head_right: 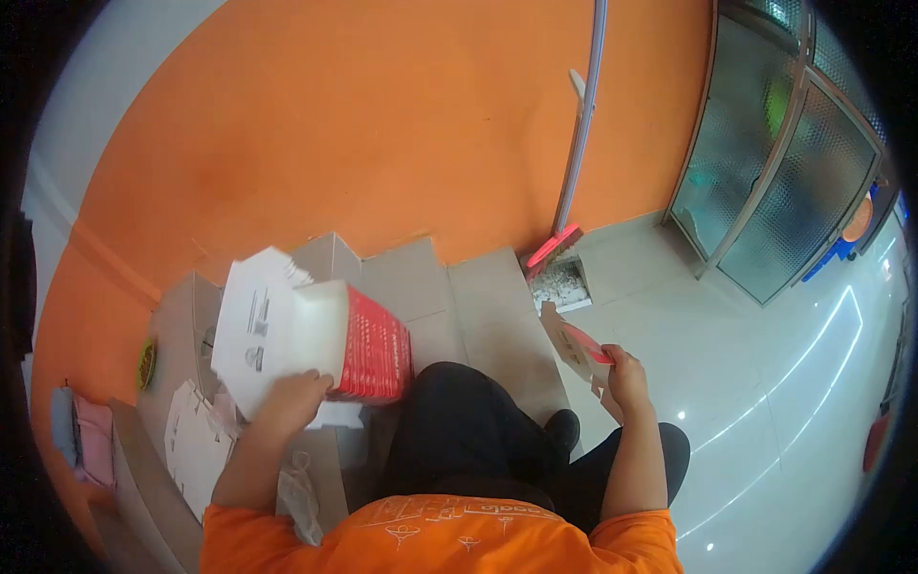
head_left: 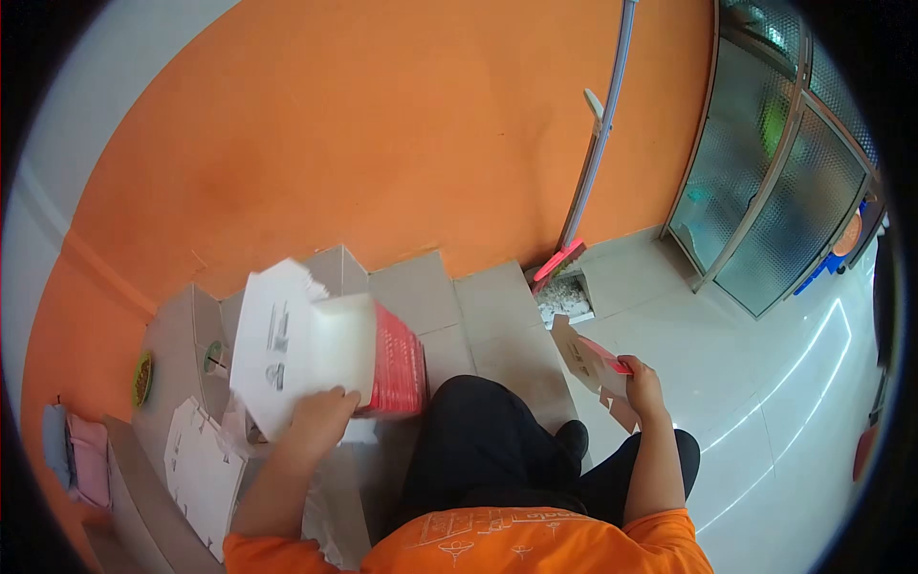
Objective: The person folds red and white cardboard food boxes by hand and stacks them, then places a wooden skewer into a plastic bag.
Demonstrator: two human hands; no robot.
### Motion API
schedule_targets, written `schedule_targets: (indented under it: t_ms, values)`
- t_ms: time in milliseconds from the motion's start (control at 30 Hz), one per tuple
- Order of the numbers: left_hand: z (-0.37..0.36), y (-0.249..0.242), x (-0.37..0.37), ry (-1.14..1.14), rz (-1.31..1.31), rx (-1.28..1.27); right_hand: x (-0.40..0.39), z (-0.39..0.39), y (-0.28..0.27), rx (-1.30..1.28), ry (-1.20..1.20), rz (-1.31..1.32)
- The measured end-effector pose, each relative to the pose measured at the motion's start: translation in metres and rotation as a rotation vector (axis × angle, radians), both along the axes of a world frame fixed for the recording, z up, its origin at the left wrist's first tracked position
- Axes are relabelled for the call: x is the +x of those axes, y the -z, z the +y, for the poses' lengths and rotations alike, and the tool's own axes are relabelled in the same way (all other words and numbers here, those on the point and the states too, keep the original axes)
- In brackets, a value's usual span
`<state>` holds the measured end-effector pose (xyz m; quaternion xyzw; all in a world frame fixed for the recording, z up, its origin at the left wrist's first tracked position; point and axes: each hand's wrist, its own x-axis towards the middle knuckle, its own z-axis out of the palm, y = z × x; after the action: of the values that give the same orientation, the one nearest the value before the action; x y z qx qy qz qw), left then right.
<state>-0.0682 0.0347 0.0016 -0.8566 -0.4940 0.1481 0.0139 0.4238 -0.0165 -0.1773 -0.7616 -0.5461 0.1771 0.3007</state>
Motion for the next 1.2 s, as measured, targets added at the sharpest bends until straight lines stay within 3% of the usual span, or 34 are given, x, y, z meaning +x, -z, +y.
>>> schedule_targets:
  t_ms: [267, 467, 533, 567, 633, 733, 767, 833, 867, 933, 967, 1067, 1167, 1200]
  values:
    - [-0.048, 0.008, -0.008, -0.207, -0.030, 0.010, -0.009, 0.011, -0.002, -0.045, -0.065, -0.030]
    - [-0.061, -0.010, -0.001, -0.216, -0.284, 0.119, -0.012, 0.008, -0.002, -0.032, -0.046, -0.092]
    - [-0.065, -0.020, 0.016, -0.138, -0.385, 0.387, -0.012, 0.004, -0.008, -0.022, -0.009, -0.147]
    - [-0.064, -0.018, 0.024, -0.127, -0.390, 0.395, -0.013, 0.002, -0.012, 0.064, 0.021, -0.137]
    - [-0.062, -0.009, 0.044, -0.059, -1.047, 0.094, -0.015, -0.002, -0.025, 0.158, 0.068, -0.138]
    - [-0.051, -0.001, 0.088, -0.032, -1.270, -0.803, -0.035, -0.013, -0.055, 0.617, 0.119, -0.094]
    - [-0.042, 0.007, 0.104, 0.003, -1.265, -0.829, -0.047, -0.017, -0.072, 0.757, 0.091, -0.156]
    - [-0.024, 0.017, 0.135, -0.009, -1.633, -1.218, -0.069, -0.022, -0.118, 0.974, -0.055, -0.347]
    - [-0.019, 0.010, 0.150, 0.012, -1.615, -1.242, -0.074, -0.021, -0.127, 1.024, -0.084, -0.434]
    - [-0.014, -0.016, 0.177, -0.107, -1.921, -1.428, -0.087, -0.028, -0.159, 1.072, -0.139, -0.523]
    - [-0.016, -0.024, 0.188, -0.088, -1.913, -1.434, -0.092, -0.032, -0.173, 1.113, -0.220, -0.598]
    - [-0.024, -0.036, 0.214, -0.109, -2.068, -1.066, -0.100, -0.045, -0.184, 1.129, -0.339, -0.610]
    - [-0.025, -0.035, 0.217, -0.198, -2.141, -1.117, -0.108, -0.052, -0.162, 1.100, -0.417, -0.094]
    - [-0.025, -0.034, 0.219, -0.198, -2.133, -1.118, -0.110, -0.052, -0.158, 1.102, -0.410, -0.090]
